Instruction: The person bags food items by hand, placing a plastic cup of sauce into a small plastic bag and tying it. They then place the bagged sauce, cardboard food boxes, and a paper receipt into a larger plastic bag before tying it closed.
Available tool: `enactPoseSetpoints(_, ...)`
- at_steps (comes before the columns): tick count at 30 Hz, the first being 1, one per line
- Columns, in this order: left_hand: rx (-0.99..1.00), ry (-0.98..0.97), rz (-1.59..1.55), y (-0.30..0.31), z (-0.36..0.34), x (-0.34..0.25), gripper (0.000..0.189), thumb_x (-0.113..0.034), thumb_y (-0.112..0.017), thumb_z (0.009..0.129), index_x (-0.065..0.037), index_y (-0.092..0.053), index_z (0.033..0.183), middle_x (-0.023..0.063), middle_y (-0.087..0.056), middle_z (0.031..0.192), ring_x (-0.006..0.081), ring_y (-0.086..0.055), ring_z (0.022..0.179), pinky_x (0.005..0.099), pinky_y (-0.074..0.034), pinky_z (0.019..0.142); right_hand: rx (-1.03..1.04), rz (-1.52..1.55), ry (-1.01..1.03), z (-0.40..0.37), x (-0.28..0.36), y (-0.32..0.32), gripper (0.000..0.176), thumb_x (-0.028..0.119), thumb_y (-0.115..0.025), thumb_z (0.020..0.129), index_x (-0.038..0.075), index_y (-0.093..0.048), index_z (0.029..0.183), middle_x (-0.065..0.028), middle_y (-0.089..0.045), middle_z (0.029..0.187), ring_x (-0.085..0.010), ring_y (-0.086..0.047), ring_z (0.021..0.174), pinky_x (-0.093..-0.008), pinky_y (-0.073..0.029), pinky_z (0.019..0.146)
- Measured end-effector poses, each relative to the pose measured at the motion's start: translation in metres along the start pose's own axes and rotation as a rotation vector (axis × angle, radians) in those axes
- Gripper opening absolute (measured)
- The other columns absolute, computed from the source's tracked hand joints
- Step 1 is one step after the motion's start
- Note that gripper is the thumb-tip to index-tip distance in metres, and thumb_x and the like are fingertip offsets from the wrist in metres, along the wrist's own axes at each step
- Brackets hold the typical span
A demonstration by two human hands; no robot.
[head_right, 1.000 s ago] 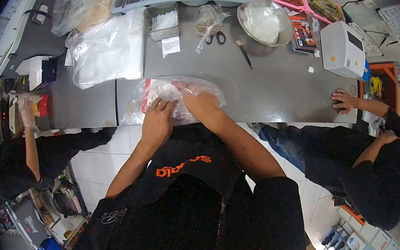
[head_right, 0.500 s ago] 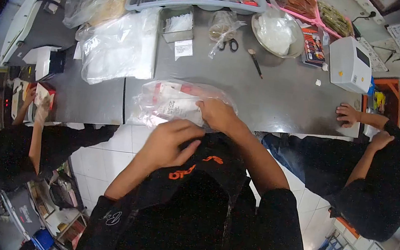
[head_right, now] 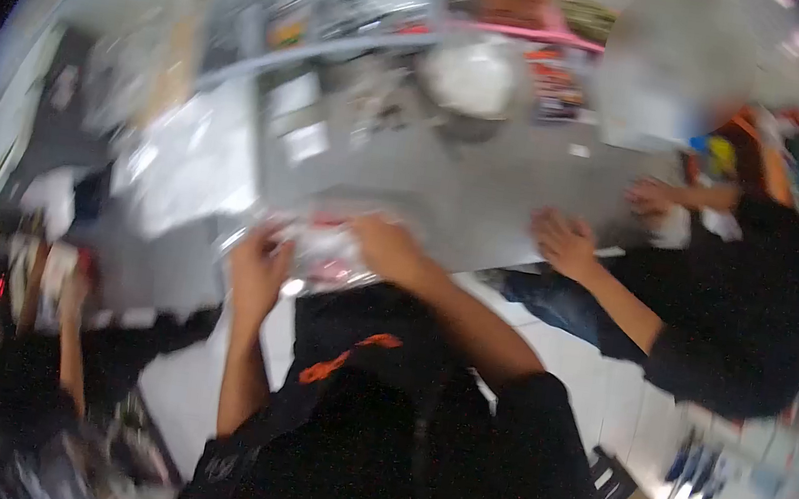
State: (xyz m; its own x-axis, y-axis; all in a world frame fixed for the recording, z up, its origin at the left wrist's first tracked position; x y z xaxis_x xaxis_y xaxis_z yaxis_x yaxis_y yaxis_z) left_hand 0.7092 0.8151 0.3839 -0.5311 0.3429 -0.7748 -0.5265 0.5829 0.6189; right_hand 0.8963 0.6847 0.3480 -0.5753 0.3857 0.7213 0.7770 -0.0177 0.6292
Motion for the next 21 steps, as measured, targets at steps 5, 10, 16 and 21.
enactPoseSetpoints(5, 0.281, -0.124, -0.500, -0.015, 0.012, 0.022, 0.049, -0.002, -0.069, 0.088, -0.004, -0.050, 0.133, 0.0055, -0.059, 0.118, 0.0153, -0.057, 0.102, 0.0291, -0.044, 0.093, -0.100, 0.168, 0.254, -0.001, -0.004, 0.002, 0.043, 0.004, -0.058, 0.088, 0.013, -0.064, 0.130, -0.0213, -0.069, 0.116, -0.0427, -0.064, 0.108, -0.0499, -0.049, 0.095)
enactPoseSetpoints(10, 0.138, -0.085, -0.337, -0.011, 0.028, 0.029, 0.032, 0.002, -0.074, 0.083, 0.004, -0.062, 0.113, 0.0018, -0.056, 0.086, 0.0119, -0.055, 0.081, 0.0295, -0.046, 0.076, -0.024, 0.154, 0.177, -0.012, 0.004, 0.007, 0.045, 0.006, -0.060, 0.089, 0.011, -0.061, 0.134, -0.0246, -0.068, 0.119, -0.0435, -0.063, 0.114, -0.0501, -0.050, 0.095)
enactPoseSetpoints(16, -0.118, -0.020, 0.300, -0.014, 0.025, 0.025, 0.030, -0.001, -0.078, 0.081, 0.007, -0.067, 0.107, 0.0143, -0.063, 0.079, 0.0252, -0.058, 0.066, 0.0375, -0.050, 0.064, -0.119, 0.034, 0.160, 0.003, 0.000, -0.016, 0.047, 0.007, -0.060, 0.089, 0.013, -0.062, 0.135, -0.0226, -0.071, 0.109, -0.0404, -0.068, 0.103, -0.0500, -0.053, 0.089)
enactPoseSetpoints(21, -0.398, -0.171, 0.417, -0.031, 0.017, 0.012, 0.030, -0.004, -0.080, 0.079, 0.001, -0.064, 0.104, 0.0181, -0.064, 0.108, 0.0354, -0.065, 0.090, 0.0420, -0.057, 0.080, -0.219, -0.172, 0.083, 0.018, 0.011, -0.020, 0.033, 0.020, -0.045, 0.101, 0.004, -0.067, 0.120, -0.0245, -0.071, 0.108, -0.0425, -0.070, 0.098, -0.0540, -0.055, 0.086)
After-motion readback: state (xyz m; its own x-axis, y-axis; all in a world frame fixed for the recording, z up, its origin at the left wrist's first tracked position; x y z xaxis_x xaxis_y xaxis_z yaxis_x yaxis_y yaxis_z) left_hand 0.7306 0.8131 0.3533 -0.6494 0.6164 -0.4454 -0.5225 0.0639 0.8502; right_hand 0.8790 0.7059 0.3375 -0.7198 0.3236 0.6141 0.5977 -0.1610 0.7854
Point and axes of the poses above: each hand's wrist, its own z-axis towards the middle knuckle, its own y-axis out of the back of the hand, x = y × z, the point moved 2 cm from there along z, towards the middle knuckle
